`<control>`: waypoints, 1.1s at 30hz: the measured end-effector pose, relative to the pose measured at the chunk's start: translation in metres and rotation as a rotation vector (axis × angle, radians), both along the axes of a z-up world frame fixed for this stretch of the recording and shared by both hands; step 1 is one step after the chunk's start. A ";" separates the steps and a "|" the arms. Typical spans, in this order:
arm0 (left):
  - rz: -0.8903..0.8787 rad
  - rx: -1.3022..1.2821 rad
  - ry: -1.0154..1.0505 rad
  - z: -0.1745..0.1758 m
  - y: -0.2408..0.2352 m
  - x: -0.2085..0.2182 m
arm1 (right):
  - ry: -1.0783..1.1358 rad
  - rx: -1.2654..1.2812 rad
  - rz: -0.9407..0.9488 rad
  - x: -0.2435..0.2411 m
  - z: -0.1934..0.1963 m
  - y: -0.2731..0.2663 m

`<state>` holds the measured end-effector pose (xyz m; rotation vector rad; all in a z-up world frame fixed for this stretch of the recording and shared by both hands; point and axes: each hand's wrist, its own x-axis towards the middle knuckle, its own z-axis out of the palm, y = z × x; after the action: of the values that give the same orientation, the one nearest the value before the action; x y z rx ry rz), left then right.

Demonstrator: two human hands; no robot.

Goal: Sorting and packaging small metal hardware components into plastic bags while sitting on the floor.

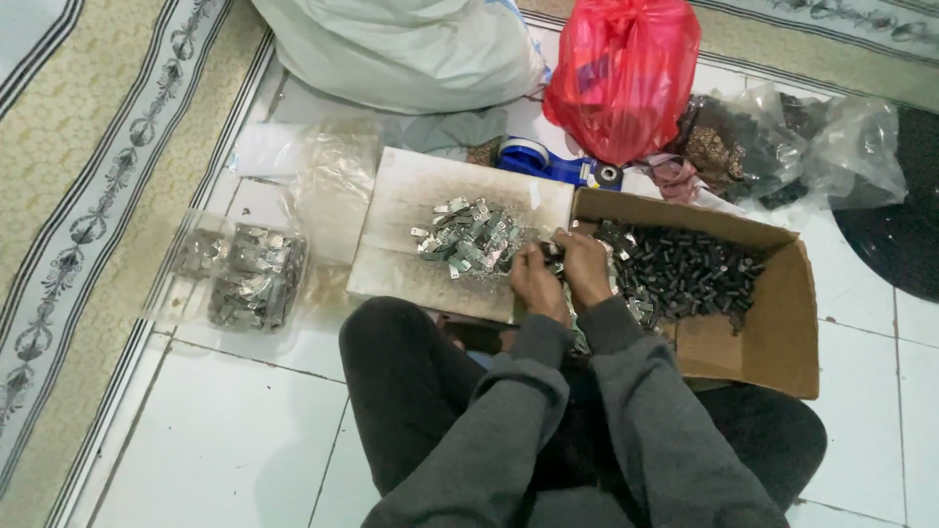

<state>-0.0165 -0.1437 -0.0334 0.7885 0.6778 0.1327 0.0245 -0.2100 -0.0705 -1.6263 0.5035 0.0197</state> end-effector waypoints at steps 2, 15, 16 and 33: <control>0.127 -0.095 0.043 0.018 0.017 0.000 | 0.094 -0.043 0.098 0.012 0.000 0.021; 0.271 -0.372 -0.099 0.000 0.060 -0.020 | 0.104 0.101 0.299 0.000 0.049 0.058; 0.273 -0.372 -0.100 0.005 0.061 -0.022 | 0.103 0.101 0.300 -0.002 0.052 0.059; 0.270 -0.569 -0.151 -0.009 0.095 -0.020 | -0.008 0.217 0.190 -0.011 0.064 0.065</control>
<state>-0.0363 -0.0485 -0.0420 0.1370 0.6328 0.2296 0.0132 -0.1446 -0.0066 -1.4554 0.3267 0.2029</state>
